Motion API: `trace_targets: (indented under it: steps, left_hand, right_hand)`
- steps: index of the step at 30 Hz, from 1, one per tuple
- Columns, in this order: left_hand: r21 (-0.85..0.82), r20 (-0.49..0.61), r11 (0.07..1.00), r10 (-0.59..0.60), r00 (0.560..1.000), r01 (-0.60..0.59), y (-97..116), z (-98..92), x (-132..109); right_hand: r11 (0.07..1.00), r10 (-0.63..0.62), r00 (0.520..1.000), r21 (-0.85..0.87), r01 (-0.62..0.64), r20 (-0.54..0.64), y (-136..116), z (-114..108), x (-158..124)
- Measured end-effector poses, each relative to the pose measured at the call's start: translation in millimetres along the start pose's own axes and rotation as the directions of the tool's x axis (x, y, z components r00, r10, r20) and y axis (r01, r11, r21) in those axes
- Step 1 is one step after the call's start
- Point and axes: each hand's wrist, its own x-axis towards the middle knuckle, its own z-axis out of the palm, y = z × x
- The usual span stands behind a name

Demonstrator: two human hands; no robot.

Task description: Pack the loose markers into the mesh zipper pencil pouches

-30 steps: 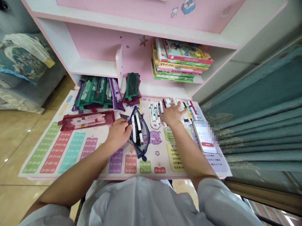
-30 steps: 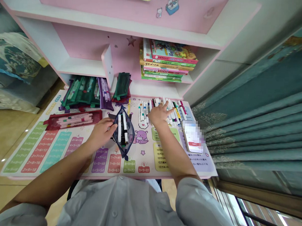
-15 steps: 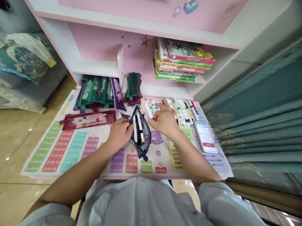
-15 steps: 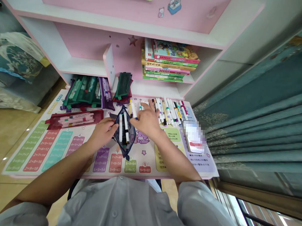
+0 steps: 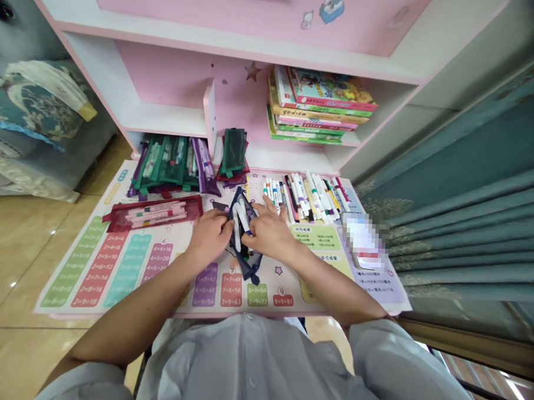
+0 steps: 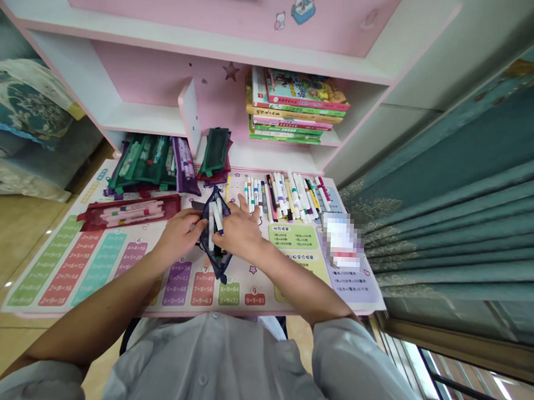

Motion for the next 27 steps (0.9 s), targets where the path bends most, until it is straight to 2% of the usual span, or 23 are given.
trace_targets:
  steps: [6,11,16,23,25,27]
  left_hand:
    - [0.005,0.006,1.0,-0.003,1.0,0.003,0.3,-0.1,-0.4]
    - [0.01,0.009,1.0,-0.011,1.0,0.011,0.1,-0.5,-0.6]
    - [0.026,0.011,1.0,-0.011,1.0,0.011,-1.2,0.4,-0.4]
    - [0.046,0.02,0.999,-0.025,0.999,0.024,0.5,0.2,-1.0]
    - [0.048,0.026,0.998,-0.037,0.999,0.036,1.6,-0.6,-1.3]
    - [0.046,0.03,0.998,-0.039,0.999,0.038,2.3,-1.2,-1.6]
  right_hand:
    - [1.0,-0.015,1.0,-0.004,0.015,0.003,-0.3,5.5,1.0]
    - [0.998,-0.02,1.0,0.064,0.019,0.012,0.0,0.4,-0.2]
    - [0.992,0.037,0.987,0.125,-0.018,-0.154,8.9,-5.2,3.6]
    - [0.982,0.168,0.955,0.128,-0.139,-0.245,33.5,-7.1,21.1]
    - [0.97,0.241,0.929,0.106,-0.22,-0.282,46.4,-8.6,28.2]
    - [0.939,0.335,0.876,0.047,-0.34,-0.348,60.8,-9.9,35.1]
